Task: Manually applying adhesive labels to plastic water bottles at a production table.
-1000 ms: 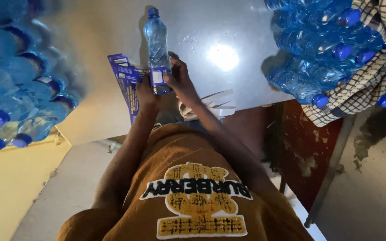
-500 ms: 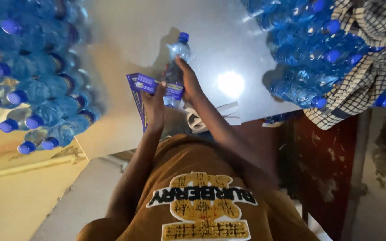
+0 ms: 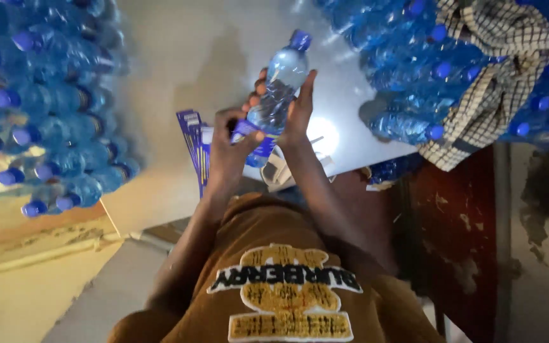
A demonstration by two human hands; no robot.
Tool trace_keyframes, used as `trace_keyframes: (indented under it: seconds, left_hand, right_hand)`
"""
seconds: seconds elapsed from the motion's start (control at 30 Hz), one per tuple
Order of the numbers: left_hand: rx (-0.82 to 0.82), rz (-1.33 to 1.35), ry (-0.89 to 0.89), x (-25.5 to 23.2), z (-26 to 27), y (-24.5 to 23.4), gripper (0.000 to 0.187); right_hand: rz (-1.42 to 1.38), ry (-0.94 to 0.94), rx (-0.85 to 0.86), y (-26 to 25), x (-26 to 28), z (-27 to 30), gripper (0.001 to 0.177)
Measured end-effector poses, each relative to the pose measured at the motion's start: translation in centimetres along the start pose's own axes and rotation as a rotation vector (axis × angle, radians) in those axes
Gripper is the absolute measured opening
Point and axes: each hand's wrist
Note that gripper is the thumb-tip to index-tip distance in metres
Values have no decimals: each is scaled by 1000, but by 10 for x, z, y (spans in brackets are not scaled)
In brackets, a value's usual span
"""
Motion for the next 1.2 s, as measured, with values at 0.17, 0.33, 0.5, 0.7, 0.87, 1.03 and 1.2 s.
trace_keyframes:
  seconds: [0.17, 0.33, 0.5, 0.7, 0.87, 1.03, 1.2]
  left_hand:
    - [36, 297, 77, 14, 7, 9, 48]
    - [18, 405, 140, 4, 16, 20, 19]
    - [-41, -273, 459, 0, 19, 2, 29]
    - [98, -971, 429, 38, 15, -13, 112]
    - [-199, -681, 377, 204, -34, -96, 100]
    - [-543, -663, 423, 175, -95, -190, 106]
    - [-813, -946, 381, 229, -147, -271, 98]
  right_hand:
    - [105, -5, 251, -19, 8, -2, 99]
    - [158, -55, 345, -21, 5, 2, 93]
    - [247, -107, 211, -8, 5, 7, 98]
    - [831, -323, -448, -71, -44, 7, 97]
    - [1340, -41, -432, 29, -81, -24, 98]
    - [1552, 6, -400, 20, -85, -25, 86]
    - [1735, 239, -651, -58, -80, -12, 74]
Point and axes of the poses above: each hand's wrist, its own z-axis away from the middle knuckle, its own y-axis out of the palm, x = y × z, and after that the axes turned 15 degrees about y, right-handed
